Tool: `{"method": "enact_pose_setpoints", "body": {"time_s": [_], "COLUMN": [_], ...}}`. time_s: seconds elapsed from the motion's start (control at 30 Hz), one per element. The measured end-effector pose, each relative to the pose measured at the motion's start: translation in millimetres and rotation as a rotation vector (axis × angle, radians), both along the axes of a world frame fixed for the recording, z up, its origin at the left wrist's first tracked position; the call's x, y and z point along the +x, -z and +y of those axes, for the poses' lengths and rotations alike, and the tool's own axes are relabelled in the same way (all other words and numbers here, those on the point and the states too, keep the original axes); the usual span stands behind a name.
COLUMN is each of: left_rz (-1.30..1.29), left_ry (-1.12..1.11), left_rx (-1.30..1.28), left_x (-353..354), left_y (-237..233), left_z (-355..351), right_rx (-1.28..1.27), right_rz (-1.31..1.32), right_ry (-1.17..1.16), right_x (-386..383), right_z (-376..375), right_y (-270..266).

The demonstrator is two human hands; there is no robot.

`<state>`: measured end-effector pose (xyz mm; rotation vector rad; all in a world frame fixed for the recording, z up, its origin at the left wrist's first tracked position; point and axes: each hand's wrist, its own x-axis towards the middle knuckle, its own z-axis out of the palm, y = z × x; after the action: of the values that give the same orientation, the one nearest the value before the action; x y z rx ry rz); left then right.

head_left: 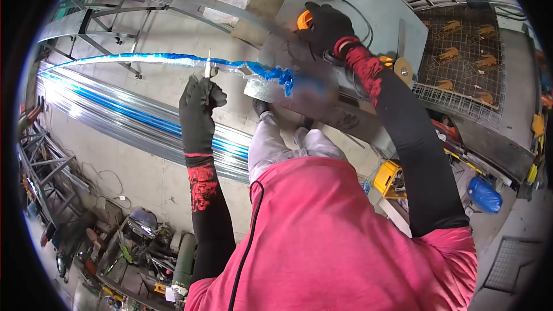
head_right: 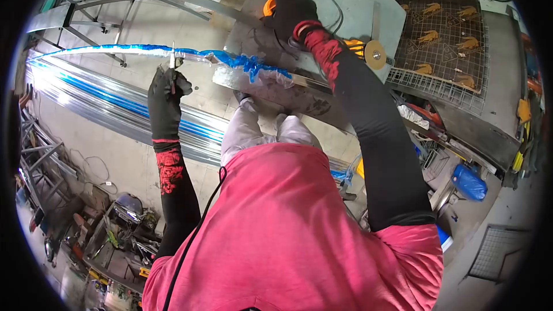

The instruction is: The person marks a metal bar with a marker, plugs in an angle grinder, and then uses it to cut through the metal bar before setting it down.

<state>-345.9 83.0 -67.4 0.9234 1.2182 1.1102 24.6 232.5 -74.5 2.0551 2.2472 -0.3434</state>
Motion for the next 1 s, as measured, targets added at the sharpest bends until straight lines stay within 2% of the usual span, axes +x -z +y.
{"method": "enact_pose_setpoints", "body": {"time_s": [0.07, 0.1, 0.13, 0.17, 0.2, 0.23, 0.33, 0.4, 0.43, 0.5, 0.53, 0.6, 0.67, 0.73, 0.8, 0.9, 1.0], "left_rz": [-0.026, -0.01, 0.006, -0.253, -0.251, -0.249, -0.176, -0.151, -0.23, -0.253, -0.274, -0.225, 0.012, -0.022, 0.032, 0.065, 0.067], "left_ry": [0.014, 0.021, 0.026, -0.058, -0.048, -0.09, -0.097, -0.066, -0.05, -0.002, 0.025, 0.099, 0.164, 0.227, 0.362, 0.396, 0.401], "left_rx": [-0.017, -0.015, -0.011, -0.167, -0.168, -0.214, -0.259, -0.268, -0.246, -0.242, -0.241, -0.169, -0.091, -0.142, -0.055, -0.094, -0.125], "left_x": [-2.2, -2.6, -3.7, -6.4, -6.9, -4.9, -7.3, -15.2, -14.4, -8.1, -4.5, 10.2, 38.7, 62.2, 76.1, 108.6, 121.0], "left_y": [1.8, 0.9, 0.6, 3.4, -0.6, -5.7, -3.2, 4.7, 7.5, 3.4, 0.8, -7.5, -23.0, -28.9, -17.0, -38.5, -43.9], "left_z": [0.1, -3.3, -5.9, -8.4, -10.2, -12.9, -20.9, -17.5, -11.7, 2.0, 10.1, 25.5, 40.2, 54.4, 69.3, 80.2, 82.7], "right_rx": [0.058, -0.364, -0.242, -0.134, -0.058, 0.031, 0.243, 0.387, 0.403, 0.331, 0.343, 0.319, 0.434, 0.318, 0.323, 0.063, 0.114], "right_rz": [0.344, 1.014, 0.805, 0.876, 0.82, 0.88, 0.977, 0.939, 0.932, 0.484, 0.486, 0.245, 0.208, 0.079, 0.056, -0.136, -0.179], "right_ry": [-0.069, 0.064, 0.23, 0.25, 0.299, 0.345, 0.36, 0.374, 0.388, 0.307, 0.315, 0.296, 0.271, 0.254, 0.241, 0.253, 0.294], "right_x": [33.2, 53.0, 52.4, 67.7, 92.7, 93.2, 139.3, 141.7, 166.7, 226.6, 223.9, 213.5, 209.6, 204.1, 198.9, 192.0, 178.8], "right_z": [24.0, 32.9, 20.4, 18.7, 20.9, 2.2, -27.4, -51.3, -54.1, -58.6, -65.9, -77.6, -82.2, -76.9, -66.6, -49.1, -40.8], "right_y": [19.9, 4.0, -39.8, -53.6, -65.0, -100.2, -135.7, -152.5, -141.9, -97.9, -91.7, -75.5, -55.3, -43.3, -29.4, -14.3, -25.3]}}
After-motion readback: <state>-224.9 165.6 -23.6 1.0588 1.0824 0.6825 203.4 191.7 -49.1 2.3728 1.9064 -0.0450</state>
